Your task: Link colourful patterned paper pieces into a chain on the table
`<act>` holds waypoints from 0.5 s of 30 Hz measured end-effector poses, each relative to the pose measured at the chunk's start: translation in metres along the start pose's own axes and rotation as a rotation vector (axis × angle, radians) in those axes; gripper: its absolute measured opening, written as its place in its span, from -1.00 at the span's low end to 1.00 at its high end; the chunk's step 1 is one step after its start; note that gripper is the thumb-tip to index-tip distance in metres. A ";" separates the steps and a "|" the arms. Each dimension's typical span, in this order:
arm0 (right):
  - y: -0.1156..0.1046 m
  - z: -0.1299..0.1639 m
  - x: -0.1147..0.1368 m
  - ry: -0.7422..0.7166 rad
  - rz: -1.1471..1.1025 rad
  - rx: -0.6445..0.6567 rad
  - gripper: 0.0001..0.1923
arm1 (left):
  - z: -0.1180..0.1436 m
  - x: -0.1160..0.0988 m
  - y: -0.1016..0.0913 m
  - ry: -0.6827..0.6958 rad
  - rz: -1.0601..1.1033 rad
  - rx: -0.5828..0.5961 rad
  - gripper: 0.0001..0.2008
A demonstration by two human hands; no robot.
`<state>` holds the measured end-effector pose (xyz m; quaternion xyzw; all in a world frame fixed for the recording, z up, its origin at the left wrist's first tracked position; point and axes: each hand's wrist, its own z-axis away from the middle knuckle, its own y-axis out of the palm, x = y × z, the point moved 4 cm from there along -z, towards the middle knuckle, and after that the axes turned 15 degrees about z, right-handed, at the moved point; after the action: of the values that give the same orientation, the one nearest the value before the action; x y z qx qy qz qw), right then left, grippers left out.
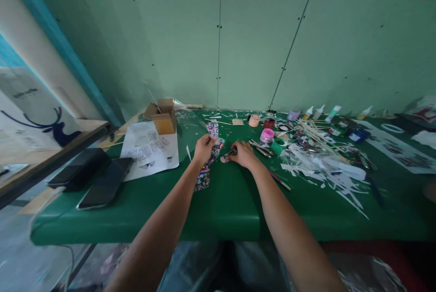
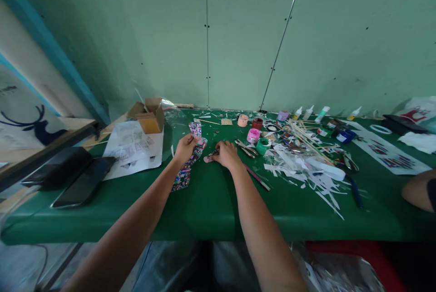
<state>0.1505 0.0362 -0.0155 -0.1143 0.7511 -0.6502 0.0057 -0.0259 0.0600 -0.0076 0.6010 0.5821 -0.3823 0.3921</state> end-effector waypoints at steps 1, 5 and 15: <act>0.000 -0.001 0.001 -0.004 -0.046 0.008 -0.60 | 0.000 0.001 0.000 -0.004 0.012 -0.006 -0.75; -0.002 -0.005 0.002 -0.012 -0.251 -0.079 -0.70 | -0.001 0.004 -0.003 -0.029 -0.016 -0.031 -0.75; -0.013 -0.013 -0.019 0.198 -1.137 -0.414 -0.59 | 0.001 0.003 0.001 -0.049 -0.012 0.033 -0.81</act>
<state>0.1694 0.0502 -0.0035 -0.4350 0.6800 -0.3996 -0.4343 -0.0251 0.0605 -0.0104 0.5946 0.5694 -0.4088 0.3938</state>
